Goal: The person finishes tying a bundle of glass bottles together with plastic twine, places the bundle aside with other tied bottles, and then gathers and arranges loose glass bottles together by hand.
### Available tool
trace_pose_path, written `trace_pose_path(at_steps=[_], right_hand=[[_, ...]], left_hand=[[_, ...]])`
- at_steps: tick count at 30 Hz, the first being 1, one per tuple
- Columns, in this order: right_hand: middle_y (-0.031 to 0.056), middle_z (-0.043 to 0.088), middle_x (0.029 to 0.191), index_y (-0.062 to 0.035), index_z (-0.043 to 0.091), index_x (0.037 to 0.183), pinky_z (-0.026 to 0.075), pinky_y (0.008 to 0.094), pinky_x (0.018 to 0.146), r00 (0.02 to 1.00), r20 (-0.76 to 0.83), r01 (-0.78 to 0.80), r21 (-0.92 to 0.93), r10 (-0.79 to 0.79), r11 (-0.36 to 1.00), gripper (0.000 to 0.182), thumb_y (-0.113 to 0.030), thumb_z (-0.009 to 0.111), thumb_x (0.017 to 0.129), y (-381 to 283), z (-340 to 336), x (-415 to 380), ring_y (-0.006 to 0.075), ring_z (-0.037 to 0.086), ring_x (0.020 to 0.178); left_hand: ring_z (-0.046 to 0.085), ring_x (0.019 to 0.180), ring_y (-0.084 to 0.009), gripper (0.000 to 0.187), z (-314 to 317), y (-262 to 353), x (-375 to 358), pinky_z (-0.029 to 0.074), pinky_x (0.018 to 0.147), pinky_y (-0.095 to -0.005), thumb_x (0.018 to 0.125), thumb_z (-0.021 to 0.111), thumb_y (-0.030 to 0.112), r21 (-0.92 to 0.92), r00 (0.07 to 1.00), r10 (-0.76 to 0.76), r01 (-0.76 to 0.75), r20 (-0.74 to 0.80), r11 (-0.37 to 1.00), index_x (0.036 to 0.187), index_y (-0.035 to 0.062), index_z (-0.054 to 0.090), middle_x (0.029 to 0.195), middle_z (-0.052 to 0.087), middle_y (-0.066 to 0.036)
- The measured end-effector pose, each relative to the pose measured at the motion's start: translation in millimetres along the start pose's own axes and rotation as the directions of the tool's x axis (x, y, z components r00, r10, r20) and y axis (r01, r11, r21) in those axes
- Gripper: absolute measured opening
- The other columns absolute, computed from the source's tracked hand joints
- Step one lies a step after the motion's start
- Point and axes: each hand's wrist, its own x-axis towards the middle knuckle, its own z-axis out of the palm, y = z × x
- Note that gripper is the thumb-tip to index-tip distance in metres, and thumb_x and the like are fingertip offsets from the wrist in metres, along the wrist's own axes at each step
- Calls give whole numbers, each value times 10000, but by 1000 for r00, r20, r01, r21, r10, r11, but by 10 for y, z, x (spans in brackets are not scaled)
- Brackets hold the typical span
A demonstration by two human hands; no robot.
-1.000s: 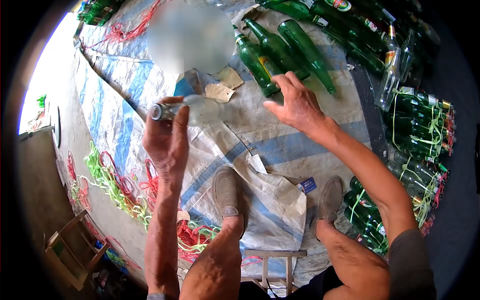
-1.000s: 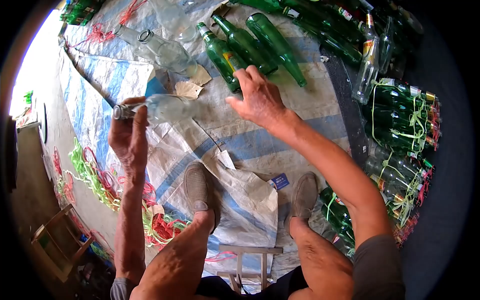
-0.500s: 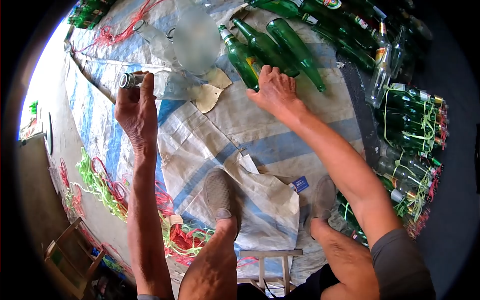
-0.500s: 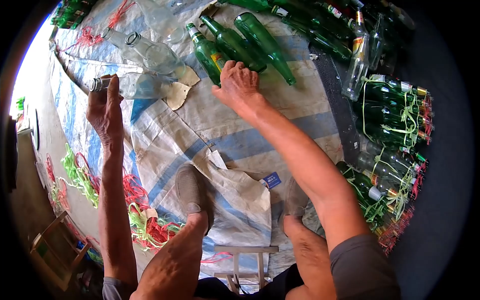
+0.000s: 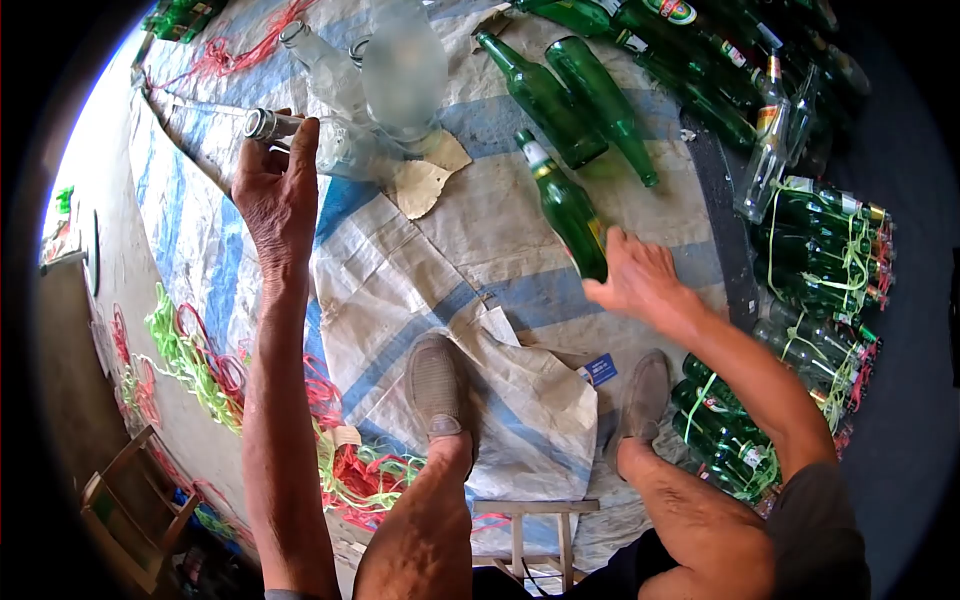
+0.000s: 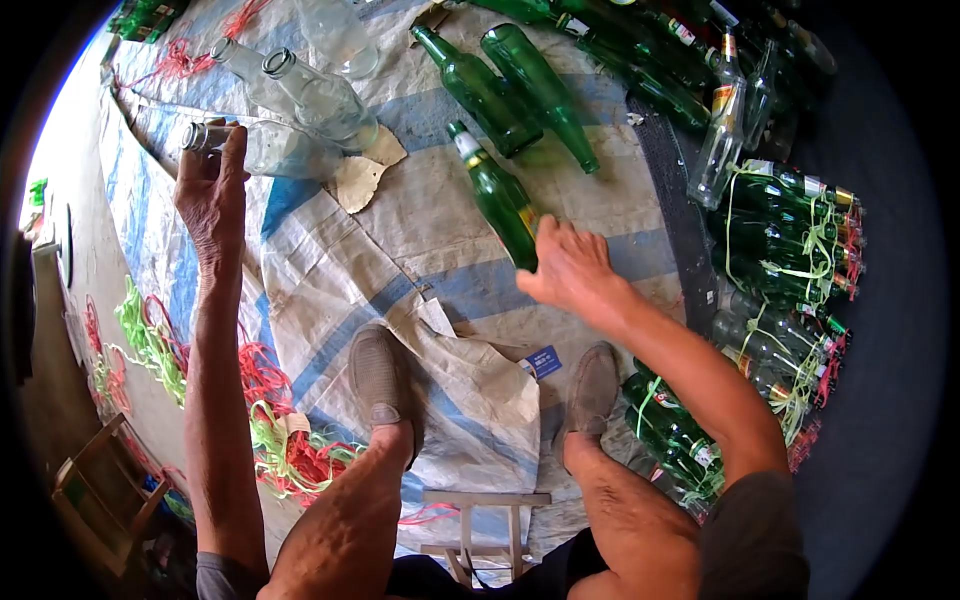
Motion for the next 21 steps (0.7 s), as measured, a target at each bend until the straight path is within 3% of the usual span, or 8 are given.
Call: trace_pose_path(at_steps=[4, 7, 11, 13, 14, 17, 18, 21], right_hand=[[349, 724, 1061, 78, 545, 1138, 572, 614, 893, 995, 99, -24, -19, 26, 1000, 622, -387, 804, 816, 244, 150, -403, 539, 724, 999], [356, 726, 1073, 78, 550, 1174, 570, 613, 910, 978, 205, -38, -29, 44, 999, 696, -458, 829, 828, 352, 125, -567, 547, 723, 1017], [347, 739, 1115, 54, 619, 1195, 574, 581, 944, 937, 333, -117, 12, 106, 993, 787, -618, 824, 841, 295, -325, -363, 517, 732, 1068], [308, 748, 1118, 4, 658, 1171, 573, 584, 931, 984, 164, -86, 54, 76, 995, 745, -662, 792, 864, 352, -450, -116, 509, 727, 1063], [286, 724, 1138, -2, 650, 1203, 568, 593, 909, 997, -74, -5, 46, 8, 999, 686, -609, 779, 910, 395, -418, 42, 513, 707, 1073], [238, 655, 1223, -13, 624, 1235, 571, 591, 893, 893, -441, 115, 37, -87, 993, 586, -465, 822, 919, 304, -630, 698, 492, 684, 1112], [236, 657, 1223, -17, 624, 1231, 572, 590, 892, 831, -543, 154, 11, -123, 988, 582, -459, 829, 912, 259, -639, 906, 491, 687, 1105], [206, 683, 1255, -61, 633, 1321, 577, 574, 909, 852, -522, 25, -23, -33, 999, 638, -477, 845, 887, 56, -628, 1400, 459, 696, 1148]], left_hand=[[605, 701, -55, 358, -49, -105, -36, 475, 638, -240, 1013, 833, 311, 147, 998, -29, 20, 64, 989, 1284, 95, 748, 808, 697, 7], [475, 581, -31, 394, -5, -122, -69, 341, 553, -248, 985, 855, 299, 87, 999, 9, -12, 41, 996, 1261, 45, 735, 632, 569, 44], [485, 569, -44, 477, -23, -127, -91, 355, 549, -254, 962, 870, 324, 141, 997, -27, 16, 70, 990, 1312, 41, 710, 621, 567, 42], [494, 570, -48, 503, -26, -121, -123, 370, 554, -253, 953, 877, 327, 183, 996, -31, 16, 79, 983, 1329, 41, 705, 618, 567, 38], [499, 571, -50, 516, -22, -111, -135, 377, 556, -252, 948, 880, 328, 202, 996, -32, 15, 85, 979, 1338, 42, 702, 617, 567, 36], [528, 587, -59, 561, -1, -217, -180, 425, 573, -259, 940, 885, 332, 198, 997, 14, -28, 71, 980, 1373, 36, 687, 725, 637, -8], [579, 638, -76, 614, -37, -210, -202, 482, 607, -278, 931, 892, 345, 199, 989, -85, 59, 125, 978, 1401, 17, 671, 957, 714, -75], [613, 697, -95, 645, -6, -262, -294, 517, 639, -299, 925, 897, 358, 245, 991, -91, 65, 95, 967, 1410, 1, 664, 1179, 714, -113]])
